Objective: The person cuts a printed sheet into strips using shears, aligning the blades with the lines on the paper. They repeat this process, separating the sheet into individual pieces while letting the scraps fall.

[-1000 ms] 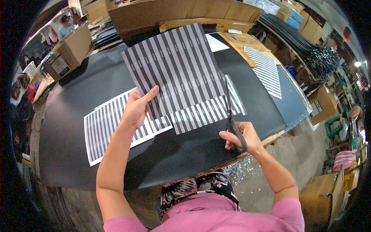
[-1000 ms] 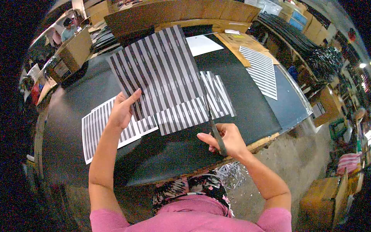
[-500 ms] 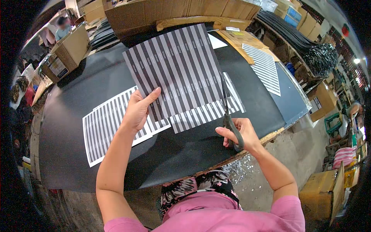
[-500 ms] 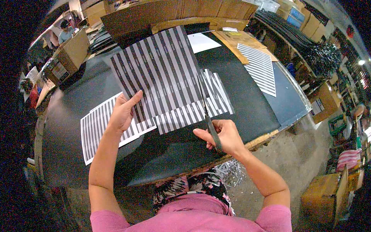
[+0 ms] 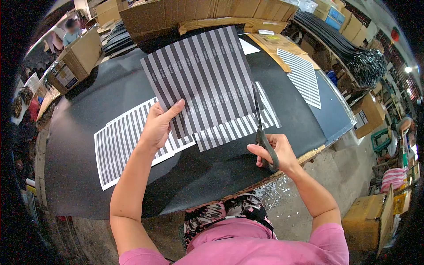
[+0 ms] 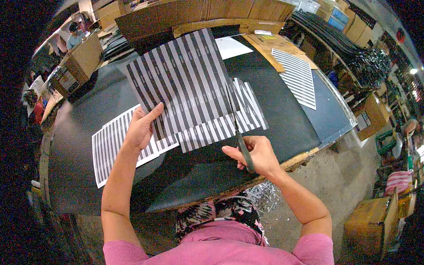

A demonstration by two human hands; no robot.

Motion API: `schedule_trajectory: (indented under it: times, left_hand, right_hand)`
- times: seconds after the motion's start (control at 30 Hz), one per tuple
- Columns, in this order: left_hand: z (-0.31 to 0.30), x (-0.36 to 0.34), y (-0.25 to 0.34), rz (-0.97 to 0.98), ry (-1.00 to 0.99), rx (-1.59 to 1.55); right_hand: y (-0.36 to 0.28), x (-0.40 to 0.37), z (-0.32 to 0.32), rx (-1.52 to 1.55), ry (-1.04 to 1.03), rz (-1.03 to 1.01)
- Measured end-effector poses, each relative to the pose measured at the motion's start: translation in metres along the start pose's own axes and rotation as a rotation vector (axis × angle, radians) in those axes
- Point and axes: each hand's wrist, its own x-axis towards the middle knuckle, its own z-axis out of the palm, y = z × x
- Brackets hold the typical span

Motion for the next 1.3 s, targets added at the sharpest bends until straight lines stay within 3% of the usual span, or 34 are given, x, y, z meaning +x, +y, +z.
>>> schedule_trajectory:
  times: [1.3]
  left_hand:
    - [-0.0009, 0.0028, -0.0016, -0.011, 0.024, 0.023]
  right_hand:
    - [0.0075, 0.0035, -0.0007, -0.061, 0.124, -0.002]
